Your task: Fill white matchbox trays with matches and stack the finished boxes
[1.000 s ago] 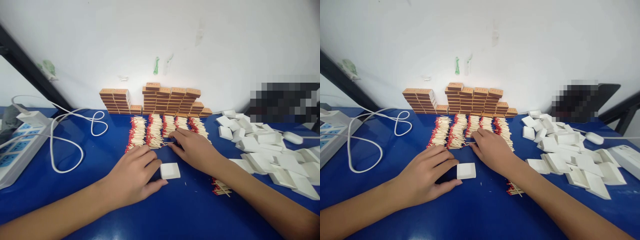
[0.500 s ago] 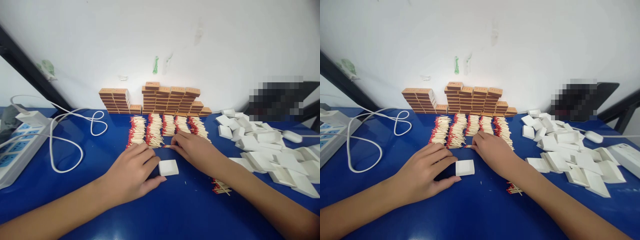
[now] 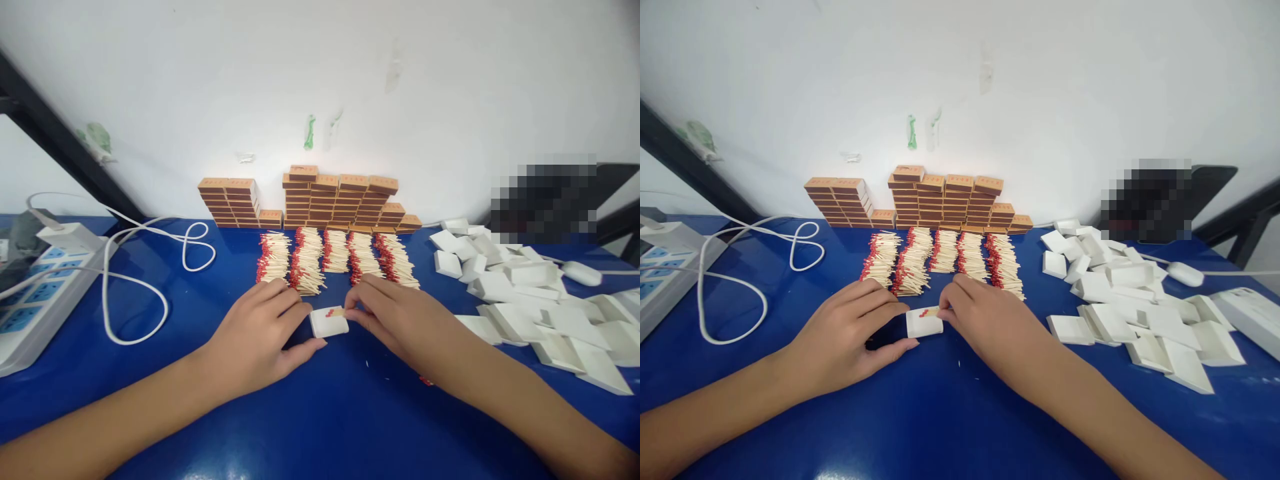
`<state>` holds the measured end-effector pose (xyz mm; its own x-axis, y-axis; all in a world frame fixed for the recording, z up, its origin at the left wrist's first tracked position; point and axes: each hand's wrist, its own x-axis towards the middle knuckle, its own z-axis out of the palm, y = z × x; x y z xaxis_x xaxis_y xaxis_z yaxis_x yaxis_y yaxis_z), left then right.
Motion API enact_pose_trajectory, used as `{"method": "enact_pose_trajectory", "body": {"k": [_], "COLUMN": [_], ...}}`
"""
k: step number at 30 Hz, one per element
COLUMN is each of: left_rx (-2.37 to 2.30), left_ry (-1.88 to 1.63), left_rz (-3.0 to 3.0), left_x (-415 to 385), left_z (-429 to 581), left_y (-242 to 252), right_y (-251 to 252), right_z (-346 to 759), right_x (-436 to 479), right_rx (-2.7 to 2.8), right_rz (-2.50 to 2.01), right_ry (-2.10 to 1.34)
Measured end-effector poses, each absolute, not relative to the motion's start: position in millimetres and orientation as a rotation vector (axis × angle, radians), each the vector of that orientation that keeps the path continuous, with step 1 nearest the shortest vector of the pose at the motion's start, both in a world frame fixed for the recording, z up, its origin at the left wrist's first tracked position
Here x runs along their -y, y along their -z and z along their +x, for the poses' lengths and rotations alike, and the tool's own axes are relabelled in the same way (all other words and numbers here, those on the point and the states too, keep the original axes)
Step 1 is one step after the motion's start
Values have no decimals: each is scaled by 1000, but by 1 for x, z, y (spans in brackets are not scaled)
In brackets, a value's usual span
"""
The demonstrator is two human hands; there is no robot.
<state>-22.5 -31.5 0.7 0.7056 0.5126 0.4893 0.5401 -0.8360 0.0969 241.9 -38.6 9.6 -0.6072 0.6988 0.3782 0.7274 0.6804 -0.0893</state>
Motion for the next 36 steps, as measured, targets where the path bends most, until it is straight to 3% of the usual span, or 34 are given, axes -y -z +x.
{"method": "enact_pose_trajectory", "body": {"k": [6, 16, 23, 36], "left_rx": [847, 787, 774, 800], "left_ry": [776, 740, 738, 719], "left_rz": [-2862, -2851, -2848, -2874], "left_x": [31, 31, 33, 32], "left_z": [-22, -22, -22, -24], "left_y": [0, -4, -4, -3], "right_y": [6, 0, 2, 3], "right_z": [226, 233, 236, 236], "right_x": [47, 37, 0, 2], "right_rx": [2569, 2406, 2347, 2437], "right_rz": [-994, -1088, -1239, -1285], "right_ry": [356, -126, 220, 163]}}
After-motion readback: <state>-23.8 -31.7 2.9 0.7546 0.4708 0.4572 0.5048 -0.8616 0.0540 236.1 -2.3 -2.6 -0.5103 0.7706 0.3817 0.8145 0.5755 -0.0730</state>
